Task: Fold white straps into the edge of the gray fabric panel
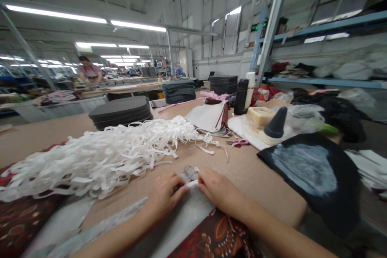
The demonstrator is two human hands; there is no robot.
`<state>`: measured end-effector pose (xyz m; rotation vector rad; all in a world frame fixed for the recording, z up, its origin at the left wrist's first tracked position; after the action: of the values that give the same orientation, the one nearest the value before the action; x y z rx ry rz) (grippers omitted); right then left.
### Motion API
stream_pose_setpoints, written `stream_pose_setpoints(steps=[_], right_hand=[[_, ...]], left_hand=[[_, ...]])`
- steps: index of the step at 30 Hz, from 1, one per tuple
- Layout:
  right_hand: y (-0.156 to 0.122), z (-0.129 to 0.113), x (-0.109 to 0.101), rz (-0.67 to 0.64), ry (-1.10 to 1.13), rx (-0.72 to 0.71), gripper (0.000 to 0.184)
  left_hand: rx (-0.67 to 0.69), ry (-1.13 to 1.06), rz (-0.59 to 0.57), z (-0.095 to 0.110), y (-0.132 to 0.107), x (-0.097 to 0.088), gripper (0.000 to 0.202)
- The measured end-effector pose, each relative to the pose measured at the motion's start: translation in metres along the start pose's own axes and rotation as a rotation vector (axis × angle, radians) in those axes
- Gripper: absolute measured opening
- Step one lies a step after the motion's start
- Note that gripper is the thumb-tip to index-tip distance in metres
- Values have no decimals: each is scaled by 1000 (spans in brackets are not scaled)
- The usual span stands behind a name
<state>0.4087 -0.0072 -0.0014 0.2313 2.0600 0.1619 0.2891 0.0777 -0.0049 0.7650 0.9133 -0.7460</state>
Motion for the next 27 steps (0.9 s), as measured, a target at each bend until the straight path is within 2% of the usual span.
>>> stream_pose_setpoints(steps=[6,9,12,14,17,19,22,24,27], right_hand=[[13,14,-1,-49,432,230,5],[23,15,3,-74,653,193,19],[28,19,6,-91,784,167,32],[29,22,9,-134,750,166,40],[30,23,12,-176,545,107,46],[30,24,13,-128,410,77,46],[28,24,13,-17,245,36,45],[26,20,10,57,121,-34,38],[20,12,4,118,-40,-147,16]], left_hand=[[1,-72,-1,4,3,4,6],[20,-115,-39,5,0,10,8],[-20,-130,-60,-2,-1,17,24],[-57,-115,-64,-6,0,20,27],[-66,-73,-76,-7,2,20,17],[-40,-34,-80,-3,2,18,11],[18,51,-83,5,-1,16,13],[61,127,-98,10,-4,17,16],[129,243,-137,16,-7,20,20]])
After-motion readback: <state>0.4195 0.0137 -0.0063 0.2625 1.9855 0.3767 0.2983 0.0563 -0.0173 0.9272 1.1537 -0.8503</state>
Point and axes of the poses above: each hand's wrist, its own y-axis towards the middle knuckle, its own x-axis out of the palm, z = x × y, the point moved 6 cm from there along y, towards the middle knuckle, and after that the axes turned 2 degrees about y, right-handed, at the moved point
